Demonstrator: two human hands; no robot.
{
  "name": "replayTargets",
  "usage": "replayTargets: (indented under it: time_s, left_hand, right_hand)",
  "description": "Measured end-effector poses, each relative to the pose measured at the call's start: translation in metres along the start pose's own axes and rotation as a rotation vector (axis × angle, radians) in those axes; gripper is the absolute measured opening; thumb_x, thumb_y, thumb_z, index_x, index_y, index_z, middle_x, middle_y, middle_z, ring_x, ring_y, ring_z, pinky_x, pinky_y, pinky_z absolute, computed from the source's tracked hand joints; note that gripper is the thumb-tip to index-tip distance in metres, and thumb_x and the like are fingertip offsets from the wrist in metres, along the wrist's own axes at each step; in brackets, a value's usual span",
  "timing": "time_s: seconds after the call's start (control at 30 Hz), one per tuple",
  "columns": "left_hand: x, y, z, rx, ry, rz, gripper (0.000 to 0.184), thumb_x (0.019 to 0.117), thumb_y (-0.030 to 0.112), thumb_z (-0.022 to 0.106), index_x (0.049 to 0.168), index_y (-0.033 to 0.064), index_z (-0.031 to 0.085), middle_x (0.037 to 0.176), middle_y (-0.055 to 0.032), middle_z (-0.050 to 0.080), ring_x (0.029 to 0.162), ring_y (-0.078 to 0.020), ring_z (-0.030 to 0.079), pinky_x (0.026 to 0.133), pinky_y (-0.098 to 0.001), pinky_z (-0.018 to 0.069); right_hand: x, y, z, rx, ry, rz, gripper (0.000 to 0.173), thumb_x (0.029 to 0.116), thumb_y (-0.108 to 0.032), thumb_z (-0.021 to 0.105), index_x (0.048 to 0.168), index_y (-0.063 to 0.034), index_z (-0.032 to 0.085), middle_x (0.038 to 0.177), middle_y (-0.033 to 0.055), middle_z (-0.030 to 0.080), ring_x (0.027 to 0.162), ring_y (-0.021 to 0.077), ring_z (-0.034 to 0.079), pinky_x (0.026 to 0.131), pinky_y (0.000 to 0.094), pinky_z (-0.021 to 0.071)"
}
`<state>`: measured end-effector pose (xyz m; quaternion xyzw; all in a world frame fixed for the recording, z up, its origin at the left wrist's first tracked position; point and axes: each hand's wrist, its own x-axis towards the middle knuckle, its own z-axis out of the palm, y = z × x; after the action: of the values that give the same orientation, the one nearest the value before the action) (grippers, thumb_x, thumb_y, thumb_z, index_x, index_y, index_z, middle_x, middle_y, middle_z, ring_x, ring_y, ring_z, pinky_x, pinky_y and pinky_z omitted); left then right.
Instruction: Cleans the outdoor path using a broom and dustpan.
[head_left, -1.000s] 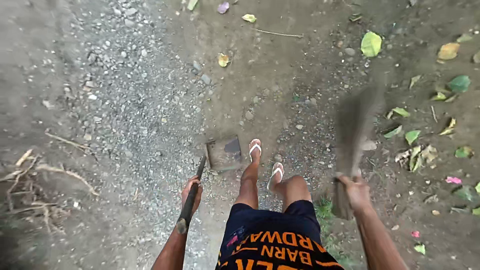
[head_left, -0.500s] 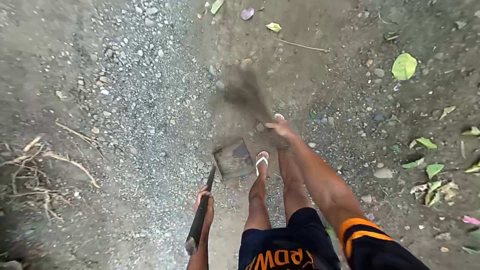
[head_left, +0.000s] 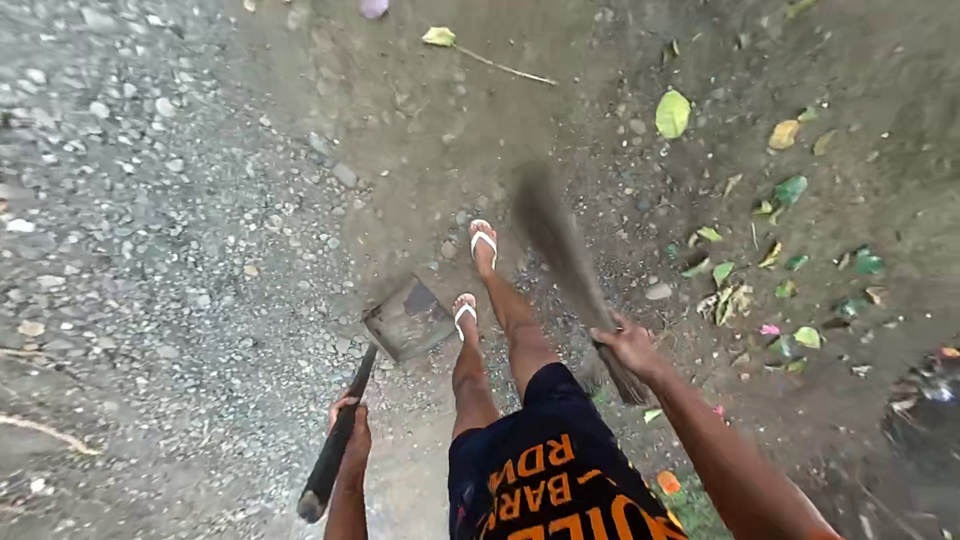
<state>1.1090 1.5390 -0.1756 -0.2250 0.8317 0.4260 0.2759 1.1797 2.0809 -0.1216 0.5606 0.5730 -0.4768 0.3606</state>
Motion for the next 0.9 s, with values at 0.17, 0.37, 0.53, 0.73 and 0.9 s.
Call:
replayTargets:
  time_s: [0.17, 0.37, 0.53, 0.73, 0.9]
  left_hand:
    - [0.002, 0.049, -0.058, 0.060, 0.011, -0.119, 0.043, 0.0888, 0.001, 0.060, 0.127, -0.0139, 0.049, 0.144, -0.0264, 0.049, 0.134, -0.0257, 0.048, 0.110, -0.0400, 0.0440]
    - [-0.051, 0.107, -0.124, 0.051, 0.082, -0.082, 0.045, 0.0874, -0.001, 0.059, 0.127, -0.0152, 0.044, 0.146, -0.0244, 0.045, 0.133, -0.0197, 0.046, 0.109, -0.0376, 0.0442]
    - [-0.052, 0.135, -0.129, 0.008, 0.281, -0.104, 0.045, 0.0863, 0.002, 0.062, 0.128, -0.0107, 0.050, 0.139, -0.0214, 0.053, 0.127, -0.0204, 0.052, 0.107, -0.0373, 0.0458]
    - [0.008, 0.183, -0.130, -0.020, 0.384, -0.128, 0.045, 0.0894, 0.000, 0.065, 0.132, -0.0078, 0.051, 0.133, -0.0189, 0.058, 0.121, -0.0194, 0.056, 0.104, -0.0365, 0.0473]
    - [0.094, 0.221, -0.134, -0.014, 0.362, -0.139, 0.044, 0.0894, 0.000, 0.064, 0.131, -0.0070, 0.052, 0.130, -0.0183, 0.059, 0.117, -0.0185, 0.056, 0.101, -0.0362, 0.0486]
  right_hand:
    - [0.061, 0.052, -0.055, -0.152, 0.108, 0.168, 0.068, 0.0889, -0.032, 0.079, 0.149, -0.0131, 0.055, 0.129, 0.0234, 0.067, 0.118, 0.0387, 0.065, 0.102, 0.0601, 0.0504]
    - [-0.017, 0.063, -0.119, 0.159, 0.769, 0.382, 0.053, 0.0938, -0.033, 0.075, 0.133, 0.0005, 0.062, 0.127, 0.0307, 0.064, 0.120, 0.0456, 0.061, 0.101, 0.0645, 0.0467]
    - [-0.029, -0.015, -0.089, 0.375, 0.696, 0.062, 0.056, 0.0936, -0.030, 0.075, 0.137, 0.0008, 0.058, 0.124, 0.0278, 0.065, 0.110, 0.0383, 0.065, 0.095, 0.0599, 0.0506]
    - [0.029, -0.179, 0.017, 0.393, 0.033, -0.152, 0.050, 0.0951, -0.023, 0.074, 0.135, 0.0010, 0.056, 0.104, 0.0176, 0.071, 0.086, 0.0237, 0.071, 0.079, 0.0440, 0.0610]
    - [0.064, -0.353, 0.128, 0.234, -0.400, -0.097, 0.035, 0.1001, -0.031, 0.066, 0.118, -0.0004, 0.064, 0.094, 0.0107, 0.069, 0.078, 0.0177, 0.067, 0.073, 0.0364, 0.0578]
